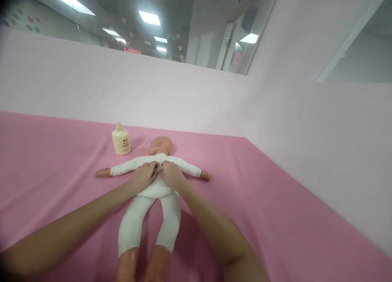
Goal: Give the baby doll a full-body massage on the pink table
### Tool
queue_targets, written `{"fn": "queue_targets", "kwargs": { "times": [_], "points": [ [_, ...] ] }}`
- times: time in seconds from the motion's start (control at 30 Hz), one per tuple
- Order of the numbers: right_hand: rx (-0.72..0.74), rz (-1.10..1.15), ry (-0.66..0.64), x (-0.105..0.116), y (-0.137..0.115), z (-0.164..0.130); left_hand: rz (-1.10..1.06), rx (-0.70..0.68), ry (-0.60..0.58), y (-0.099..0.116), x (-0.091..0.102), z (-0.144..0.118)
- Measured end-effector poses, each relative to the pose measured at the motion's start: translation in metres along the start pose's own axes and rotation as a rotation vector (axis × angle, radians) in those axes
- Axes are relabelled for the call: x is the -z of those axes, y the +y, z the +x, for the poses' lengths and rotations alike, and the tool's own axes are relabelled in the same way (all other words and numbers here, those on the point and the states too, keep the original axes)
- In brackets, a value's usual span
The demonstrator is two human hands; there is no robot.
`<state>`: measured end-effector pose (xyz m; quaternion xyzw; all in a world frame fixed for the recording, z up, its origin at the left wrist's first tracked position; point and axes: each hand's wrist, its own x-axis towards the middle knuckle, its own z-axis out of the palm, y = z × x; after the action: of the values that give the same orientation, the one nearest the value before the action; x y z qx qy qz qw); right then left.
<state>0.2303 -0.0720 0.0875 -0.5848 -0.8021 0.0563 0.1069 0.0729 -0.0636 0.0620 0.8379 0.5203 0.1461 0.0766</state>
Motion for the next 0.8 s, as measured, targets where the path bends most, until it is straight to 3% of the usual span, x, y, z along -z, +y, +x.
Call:
{"fn": "queue_targets", "kwargs": {
  "times": [0.3,0.5,0.8],
  "points": [
    [-0.077,-0.070,-0.078,0.001,-0.002,0.029,0.077,0.120,-0.067,0.001,0.005,0.031],
    [-0.126,-0.083,-0.158,0.005,-0.002,0.048,0.071,0.105,-0.120,0.004,0.014,0.046],
    [-0.105,-0.029,-0.098,0.022,-0.009,0.017,0.055,0.062,-0.235,0.007,0.033,0.044]
  ]
}}
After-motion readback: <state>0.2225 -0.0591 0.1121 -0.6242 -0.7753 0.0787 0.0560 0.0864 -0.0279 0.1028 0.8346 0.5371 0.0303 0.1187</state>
